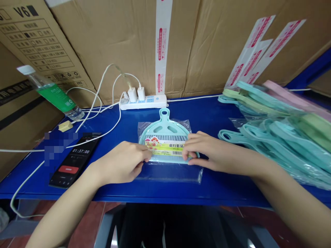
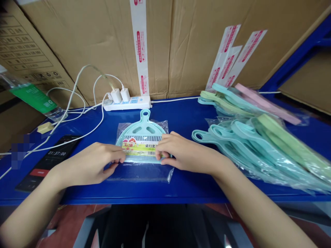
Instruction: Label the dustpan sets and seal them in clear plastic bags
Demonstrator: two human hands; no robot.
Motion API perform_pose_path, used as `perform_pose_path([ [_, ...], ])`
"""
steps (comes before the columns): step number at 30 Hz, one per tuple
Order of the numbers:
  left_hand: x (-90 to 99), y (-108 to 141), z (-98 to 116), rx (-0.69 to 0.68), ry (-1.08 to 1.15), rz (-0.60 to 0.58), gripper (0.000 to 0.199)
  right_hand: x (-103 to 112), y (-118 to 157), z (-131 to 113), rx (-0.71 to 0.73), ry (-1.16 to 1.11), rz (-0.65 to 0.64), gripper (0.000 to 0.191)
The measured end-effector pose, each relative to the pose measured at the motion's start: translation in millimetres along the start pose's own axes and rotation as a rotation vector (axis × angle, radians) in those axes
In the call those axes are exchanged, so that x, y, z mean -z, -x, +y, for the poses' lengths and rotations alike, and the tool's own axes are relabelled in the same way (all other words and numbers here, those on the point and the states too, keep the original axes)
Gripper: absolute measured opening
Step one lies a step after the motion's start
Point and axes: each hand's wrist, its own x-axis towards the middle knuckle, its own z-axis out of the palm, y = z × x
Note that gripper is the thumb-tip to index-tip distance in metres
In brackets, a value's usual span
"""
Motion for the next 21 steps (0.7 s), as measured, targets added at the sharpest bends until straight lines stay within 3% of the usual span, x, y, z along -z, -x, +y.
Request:
perform_pose_path([
  [3, 0.3, 6, -7, -0.011, 0.055, 0.005, 0.019, 1, 0, 2, -0.006, -0.055, -0.009, 0.021],
  [9, 1.0, 18, -19, -0.038, 0.160, -0.031, 0.045, 4, 3, 0, 0.014, -0.090, -0.034, 0.023],
  [15, 0.3, 11, -15, -0.017, 0.174, -0.041, 0.015, 8, 13, -3, -0.016, -0.096, -0.069, 0.012],
  [21, 2.8, 9, -18, -0.078, 0.256, -0.090, 0.008, 9, 14, -1, -0.138, -0.172, -0.115, 0.037],
])
